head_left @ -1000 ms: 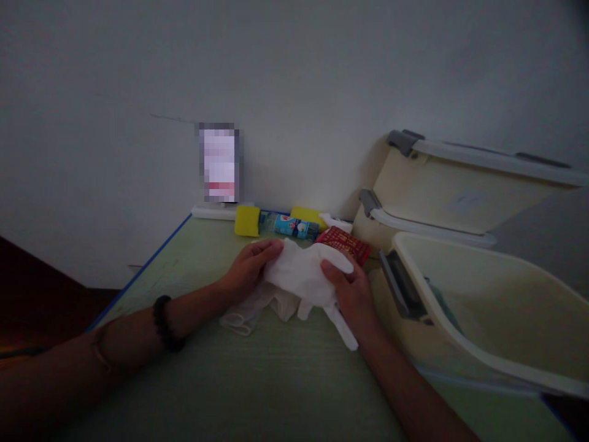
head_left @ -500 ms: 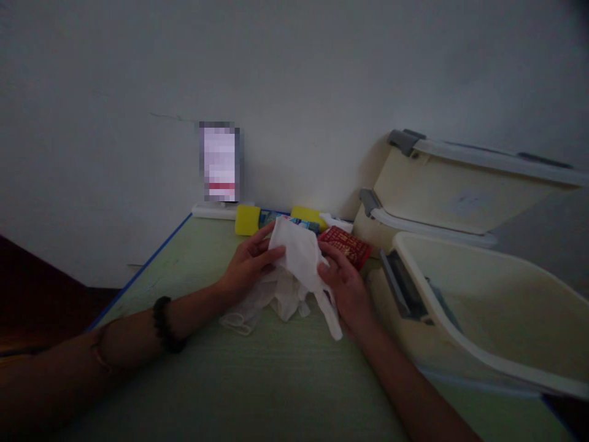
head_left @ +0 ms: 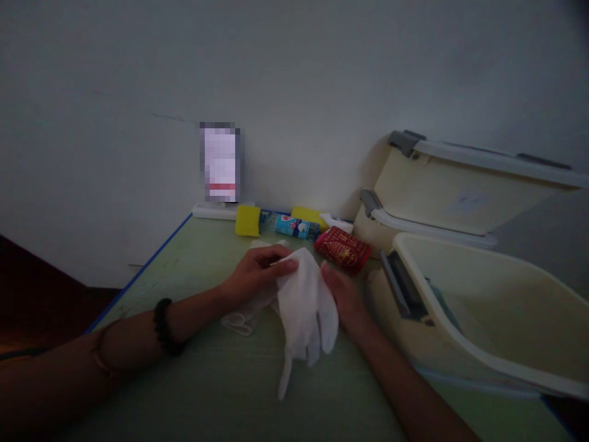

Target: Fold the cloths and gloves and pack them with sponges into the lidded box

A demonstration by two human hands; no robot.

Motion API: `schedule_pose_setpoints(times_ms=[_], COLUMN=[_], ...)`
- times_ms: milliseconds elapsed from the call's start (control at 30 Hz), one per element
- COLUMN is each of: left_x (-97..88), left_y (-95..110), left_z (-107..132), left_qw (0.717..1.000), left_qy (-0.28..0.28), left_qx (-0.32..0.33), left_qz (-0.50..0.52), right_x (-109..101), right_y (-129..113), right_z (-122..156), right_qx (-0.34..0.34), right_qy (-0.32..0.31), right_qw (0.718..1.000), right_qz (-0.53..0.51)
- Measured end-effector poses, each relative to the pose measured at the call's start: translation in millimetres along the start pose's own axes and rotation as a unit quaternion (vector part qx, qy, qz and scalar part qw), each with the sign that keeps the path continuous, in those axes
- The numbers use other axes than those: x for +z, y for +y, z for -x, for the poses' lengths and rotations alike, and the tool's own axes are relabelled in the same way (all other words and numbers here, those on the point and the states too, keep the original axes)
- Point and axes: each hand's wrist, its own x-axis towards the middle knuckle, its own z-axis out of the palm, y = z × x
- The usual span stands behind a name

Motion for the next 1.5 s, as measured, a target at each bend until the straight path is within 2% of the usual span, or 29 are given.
schedule_pose_setpoints(times_ms=[67, 167, 300, 400, 533, 767, 900, 1000, 1100, 1233, 1367, 1500], left_x=[0.2, -0.8, -1.3, -0.3, 1.3, 2.1, 1.2, 0.9, 0.6, -1.2, -5.1, -6.9], left_y=[1, -1, -4, -4, -3, -3, -3, -3, -5, -5, -3, 4], left_z=[1, 1, 0, 0, 1, 4, 4, 5, 5, 2, -4, -8], left_qw=[0.999, 0.998, 0.999, 0.998, 0.998, 0.987, 0.984, 0.983, 0.988, 0.996, 0.986, 0.962], left_qy=[-0.017, -0.008, 0.023, 0.020, -0.020, -0.133, -0.143, -0.145, -0.125, -0.049, 0.023, 0.089], left_qx=[0.033, 0.055, 0.030, -0.003, -0.027, -0.086, -0.097, -0.086, -0.073, -0.062, -0.027, -0.034], left_qz=[-0.019, -0.015, 0.028, 0.053, 0.052, 0.021, 0.052, 0.073, 0.057, 0.049, 0.165, 0.257], right_x=[3, 6, 6, 4, 4, 1, 2, 3, 2, -4, -7, -2], right_y=[-2, -2, -2, -6, -9, -6, -7, -6, -2, 3, 4, 2], right_z=[2, 4, 2, 0, -2, -9, -10, -10, -9, -11, -14, -13], right_qx=[0.007, -0.005, -0.024, -0.037, -0.048, -0.052, -0.045, -0.042, -0.047, -0.058, -0.067, -0.068], right_qy=[-0.018, -0.017, 0.037, 0.071, 0.104, 0.156, 0.162, 0.154, 0.168, 0.233, 0.258, 0.270], right_qw=[1.000, 0.998, 0.987, 0.971, 0.952, 0.935, 0.926, 0.931, 0.934, 0.920, 0.911, 0.904], right_qz=[-0.015, -0.068, -0.155, -0.227, -0.283, -0.315, -0.337, -0.329, -0.313, -0.311, -0.316, -0.325])
